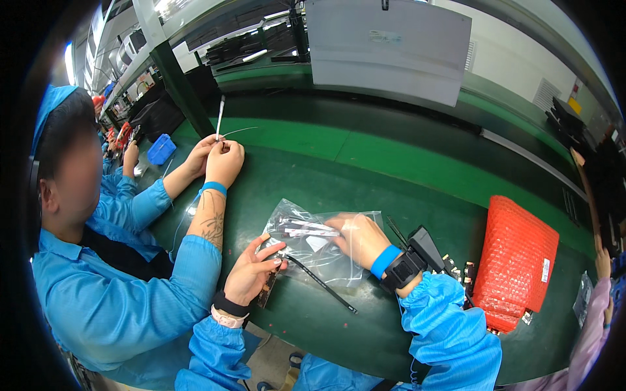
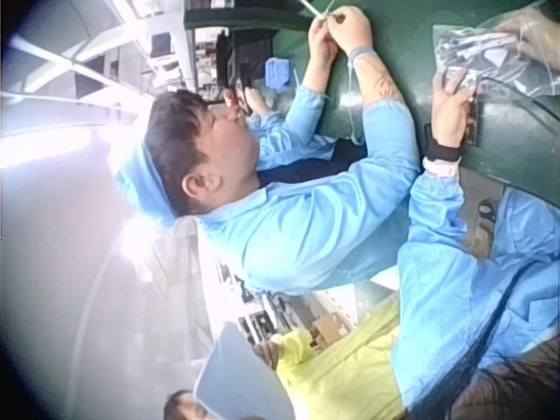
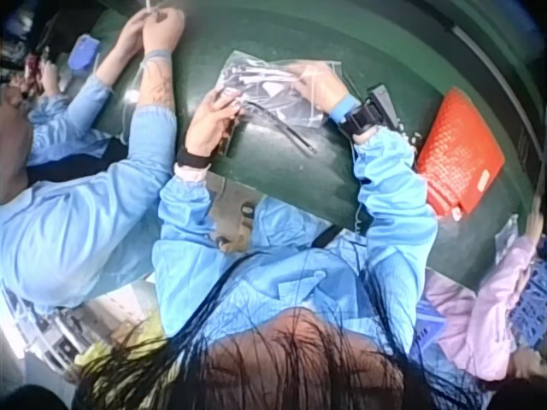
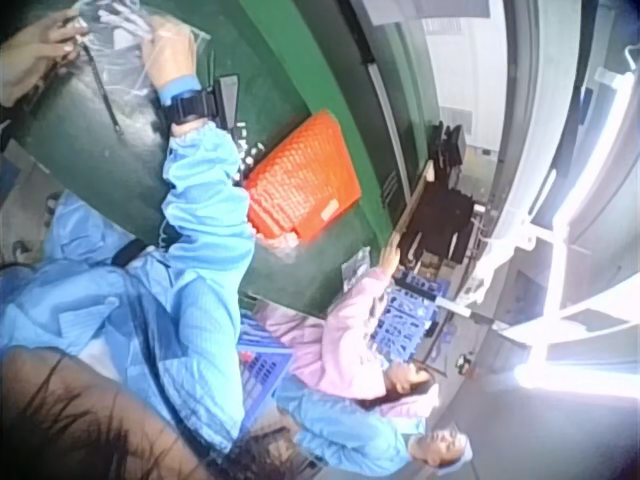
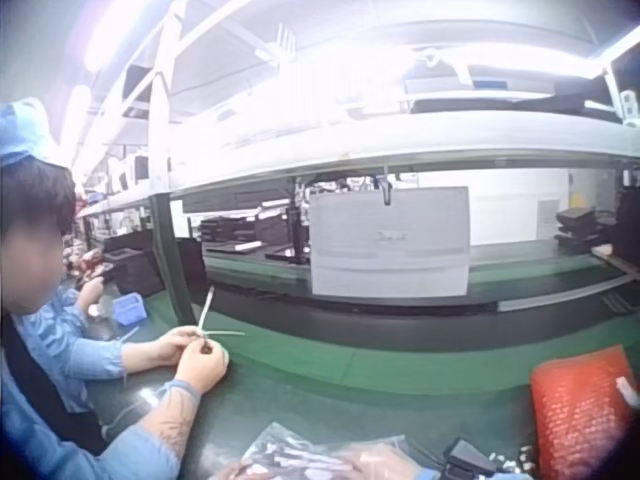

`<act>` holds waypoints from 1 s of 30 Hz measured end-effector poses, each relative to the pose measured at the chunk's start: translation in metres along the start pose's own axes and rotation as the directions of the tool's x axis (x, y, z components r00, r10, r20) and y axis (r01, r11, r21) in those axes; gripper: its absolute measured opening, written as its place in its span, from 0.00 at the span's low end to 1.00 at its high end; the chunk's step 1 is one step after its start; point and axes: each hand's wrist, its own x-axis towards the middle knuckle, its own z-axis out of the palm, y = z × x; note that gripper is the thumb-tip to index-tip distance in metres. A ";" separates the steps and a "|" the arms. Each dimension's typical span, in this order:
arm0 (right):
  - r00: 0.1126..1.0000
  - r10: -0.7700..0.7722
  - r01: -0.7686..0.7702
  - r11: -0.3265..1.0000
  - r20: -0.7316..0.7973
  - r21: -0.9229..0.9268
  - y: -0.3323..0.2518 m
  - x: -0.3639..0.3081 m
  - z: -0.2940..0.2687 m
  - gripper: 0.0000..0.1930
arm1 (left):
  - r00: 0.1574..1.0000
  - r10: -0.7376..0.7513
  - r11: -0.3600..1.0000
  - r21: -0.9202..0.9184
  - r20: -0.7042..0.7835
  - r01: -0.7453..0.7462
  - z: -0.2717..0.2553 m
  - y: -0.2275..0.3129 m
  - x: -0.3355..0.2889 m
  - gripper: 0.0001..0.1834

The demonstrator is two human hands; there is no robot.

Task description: The person attaches ribbon cables and small connectors to electronic circuit boards by hand.

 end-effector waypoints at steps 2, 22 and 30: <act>0.999 -0.029 0.029 0.999 -0.036 -0.015 0.002 -0.004 -0.003 0.14 | 1.000 0.000 1.000 -0.001 -0.008 0.000 0.002 0.000 0.001 0.36; 0.993 0.118 -0.118 0.992 -0.009 -0.034 0.012 -0.009 0.022 0.09 | 0.998 0.047 0.999 0.004 -0.035 -0.046 0.005 -0.002 0.000 0.37; 0.990 -0.126 0.098 0.940 -0.065 -0.328 0.002 0.000 0.000 0.03 | 0.998 0.054 0.998 0.028 -0.040 -0.053 0.007 -0.003 -0.001 0.38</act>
